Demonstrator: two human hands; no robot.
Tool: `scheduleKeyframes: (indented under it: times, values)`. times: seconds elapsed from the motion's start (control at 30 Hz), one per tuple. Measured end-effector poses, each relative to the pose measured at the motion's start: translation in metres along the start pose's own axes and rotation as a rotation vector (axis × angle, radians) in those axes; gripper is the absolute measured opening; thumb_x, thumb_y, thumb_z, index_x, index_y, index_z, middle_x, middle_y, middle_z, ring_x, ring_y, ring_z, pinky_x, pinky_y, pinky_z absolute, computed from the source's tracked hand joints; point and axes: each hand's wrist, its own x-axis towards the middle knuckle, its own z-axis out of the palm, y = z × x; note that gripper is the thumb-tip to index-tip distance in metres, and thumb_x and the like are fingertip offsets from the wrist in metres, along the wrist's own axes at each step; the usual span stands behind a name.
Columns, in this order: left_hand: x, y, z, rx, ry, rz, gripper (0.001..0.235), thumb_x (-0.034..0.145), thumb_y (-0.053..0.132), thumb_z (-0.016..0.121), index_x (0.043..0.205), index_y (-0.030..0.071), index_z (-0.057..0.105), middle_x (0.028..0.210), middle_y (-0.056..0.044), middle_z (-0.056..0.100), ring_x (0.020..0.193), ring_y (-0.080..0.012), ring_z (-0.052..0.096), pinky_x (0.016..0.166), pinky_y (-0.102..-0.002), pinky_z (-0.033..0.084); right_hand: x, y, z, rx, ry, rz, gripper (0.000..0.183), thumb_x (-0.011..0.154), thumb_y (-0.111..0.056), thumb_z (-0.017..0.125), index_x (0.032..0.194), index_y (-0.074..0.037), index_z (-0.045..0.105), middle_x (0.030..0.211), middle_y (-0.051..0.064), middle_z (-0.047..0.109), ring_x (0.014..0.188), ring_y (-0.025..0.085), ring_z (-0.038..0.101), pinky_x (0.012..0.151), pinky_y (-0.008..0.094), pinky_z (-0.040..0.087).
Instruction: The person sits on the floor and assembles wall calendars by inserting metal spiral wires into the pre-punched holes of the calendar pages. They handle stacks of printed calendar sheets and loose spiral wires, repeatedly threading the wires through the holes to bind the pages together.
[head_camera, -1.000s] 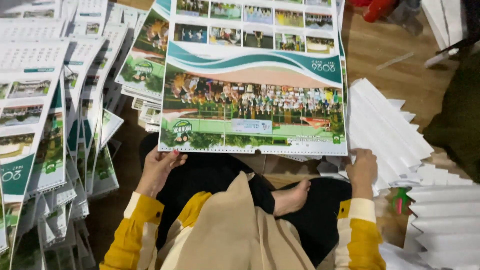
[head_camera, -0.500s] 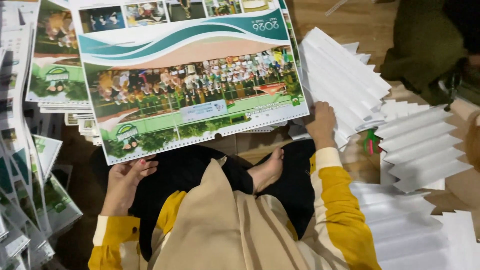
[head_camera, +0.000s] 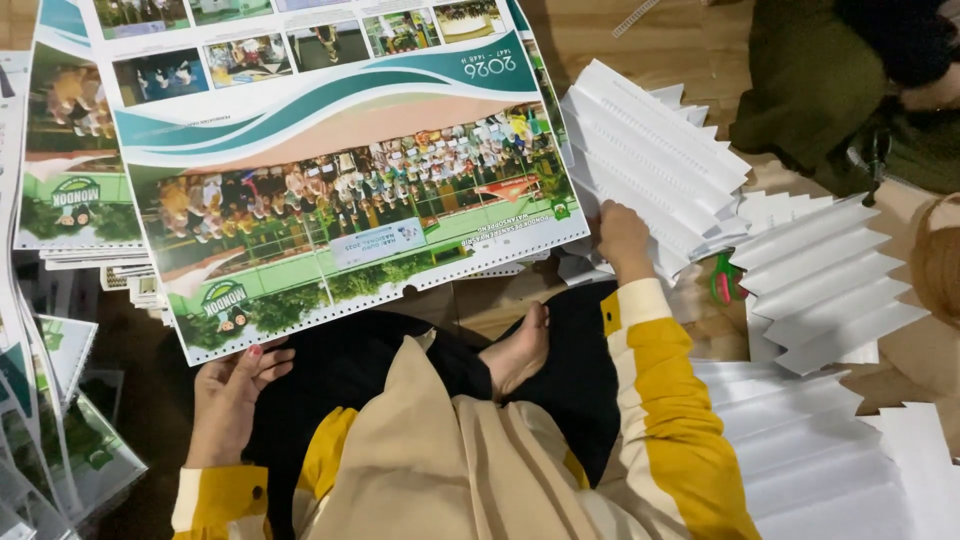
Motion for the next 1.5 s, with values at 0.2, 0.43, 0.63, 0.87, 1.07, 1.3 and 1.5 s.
scheduleKeyframes:
  times: [0.2, 0.43, 0.63, 0.87, 1.07, 1.3, 1.5]
  values:
    - [-0.004, 0.019, 0.016, 0.050, 0.004, -0.065, 0.019, 0.089, 0.013, 0.051, 0.091, -0.006, 0.056, 0.092, -0.022, 0.062, 0.087, -0.0314, 0.064, 0.080, -0.037, 0.054, -0.031, 0.004, -0.010, 0.183, 0.148, -0.107, 0.031, 0.074, -0.006, 0.059, 0.104, -0.011, 0.061, 0.094, 0.013, 0.061, 0.082, 0.031, 0.057, 0.062, 0.040, 0.048]
    - [-0.017, 0.009, 0.067, -0.033, -0.160, -0.128, 0.040, 0.080, 0.013, 0.057, 0.116, -0.004, 0.053, 0.097, -0.023, 0.062, 0.083, -0.0304, 0.063, 0.075, -0.041, 0.052, -0.085, 0.059, -0.001, 1.227, 0.376, 0.084, 0.021, 0.090, -0.022, 0.060, 0.105, -0.006, 0.059, 0.081, 0.008, 0.061, 0.063, 0.011, 0.058, 0.050, 0.018, 0.049]
    - [-0.018, -0.041, 0.136, -0.120, -0.457, -0.246, 0.050, 0.077, 0.008, 0.064, 0.122, -0.003, 0.048, 0.097, -0.020, 0.064, 0.079, -0.0225, 0.065, 0.069, -0.032, 0.056, -0.150, -0.025, 0.043, 2.069, -0.105, -0.004, 0.012, 0.086, -0.008, 0.055, 0.096, -0.001, 0.059, 0.079, 0.009, 0.064, 0.074, 0.023, 0.067, 0.070, 0.034, 0.058]
    - [-0.019, -0.052, 0.158, -0.310, -0.305, -0.214, 0.052, 0.078, 0.006, 0.066, 0.125, 0.000, 0.046, 0.101, -0.020, 0.062, 0.080, -0.0241, 0.066, 0.068, -0.031, 0.058, -0.172, -0.124, 0.069, 2.004, -0.364, -0.053, 0.025, 0.084, -0.009, 0.059, 0.103, 0.005, 0.051, 0.092, 0.018, 0.061, 0.081, 0.027, 0.066, 0.077, 0.040, 0.056]
    - [-0.017, -0.046, 0.126, -0.345, -0.003, -0.147, 0.027, 0.083, 0.004, 0.060, 0.107, -0.007, 0.057, 0.093, -0.021, 0.063, 0.077, -0.0257, 0.066, 0.070, -0.033, 0.058, -0.183, -0.165, 0.059, 1.975, -0.520, -0.125, 0.027, 0.083, -0.007, 0.057, 0.106, 0.004, 0.050, 0.100, 0.020, 0.061, 0.092, 0.030, 0.063, 0.080, 0.039, 0.054]
    - [-0.037, -0.023, 0.096, -0.193, 0.015, -0.341, 0.024, 0.083, 0.014, 0.059, 0.100, -0.003, 0.058, 0.082, -0.017, 0.064, 0.062, -0.0201, 0.062, 0.056, -0.029, 0.055, -0.207, -0.179, 0.033, 1.722, -0.212, -0.286, 0.025, 0.087, -0.007, 0.052, 0.109, 0.004, 0.051, 0.096, 0.016, 0.061, 0.080, 0.021, 0.064, 0.068, 0.030, 0.057]
    - [-0.060, -0.023, 0.112, -0.070, -0.034, -0.073, 0.059, 0.064, 0.007, 0.079, 0.117, 0.004, 0.054, 0.089, -0.016, 0.061, 0.058, -0.0130, 0.059, 0.049, -0.023, 0.054, -0.219, -0.187, 0.027, 0.606, 0.413, -0.699, 0.041, 0.084, 0.006, 0.047, 0.124, 0.002, 0.039, 0.099, 0.015, 0.045, 0.085, 0.024, 0.055, 0.070, 0.028, 0.052]
